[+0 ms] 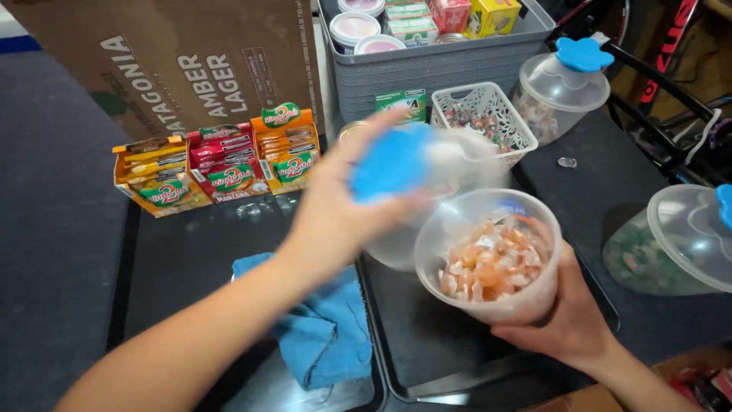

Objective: The person is organizing orange-wrapped candies by picking them up from a tray and placing them into a clear plastic container, occasionally using a blue cloth to wipe the container and the surrounding area.

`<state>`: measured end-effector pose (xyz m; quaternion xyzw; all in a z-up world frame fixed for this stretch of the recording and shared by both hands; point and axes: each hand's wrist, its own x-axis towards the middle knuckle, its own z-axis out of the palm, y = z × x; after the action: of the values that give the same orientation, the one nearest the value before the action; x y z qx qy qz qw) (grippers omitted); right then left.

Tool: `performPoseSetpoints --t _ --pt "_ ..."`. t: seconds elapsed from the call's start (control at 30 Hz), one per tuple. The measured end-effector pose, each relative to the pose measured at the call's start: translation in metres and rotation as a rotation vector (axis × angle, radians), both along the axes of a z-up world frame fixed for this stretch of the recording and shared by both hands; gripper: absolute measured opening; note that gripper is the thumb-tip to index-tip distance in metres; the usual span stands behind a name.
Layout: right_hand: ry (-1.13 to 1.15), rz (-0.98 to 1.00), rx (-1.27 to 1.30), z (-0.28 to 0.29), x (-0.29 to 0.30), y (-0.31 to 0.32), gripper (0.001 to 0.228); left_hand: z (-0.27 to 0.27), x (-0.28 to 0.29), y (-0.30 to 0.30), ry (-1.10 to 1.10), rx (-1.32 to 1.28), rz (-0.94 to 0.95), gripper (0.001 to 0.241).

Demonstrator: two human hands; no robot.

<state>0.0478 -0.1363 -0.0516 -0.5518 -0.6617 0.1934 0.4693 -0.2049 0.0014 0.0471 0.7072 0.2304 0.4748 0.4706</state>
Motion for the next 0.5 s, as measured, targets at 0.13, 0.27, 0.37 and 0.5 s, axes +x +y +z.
performPoseSetpoints --t 0.13,0.27,0.37,0.5 --pt "-0.101 -0.081 -0.063 0.006 0.007 -0.002 0.121 -0.059 -0.03 0.042 0.123 -0.074 0.197 0.066" --pt "-0.305 -0.123 -0.095 0.004 0.007 -0.001 0.119 -0.111 -0.04 0.059 0.203 0.062 0.264 0.067" --pt "-0.385 -0.11 -0.056 0.003 0.001 0.002 0.116 -0.126 -0.041 0.066 0.278 0.172 0.24 0.07" --pt "-0.449 -0.062 -0.019 0.0 -0.005 0.009 0.105 -0.131 -0.041 0.065 0.354 0.253 0.282 0.07"
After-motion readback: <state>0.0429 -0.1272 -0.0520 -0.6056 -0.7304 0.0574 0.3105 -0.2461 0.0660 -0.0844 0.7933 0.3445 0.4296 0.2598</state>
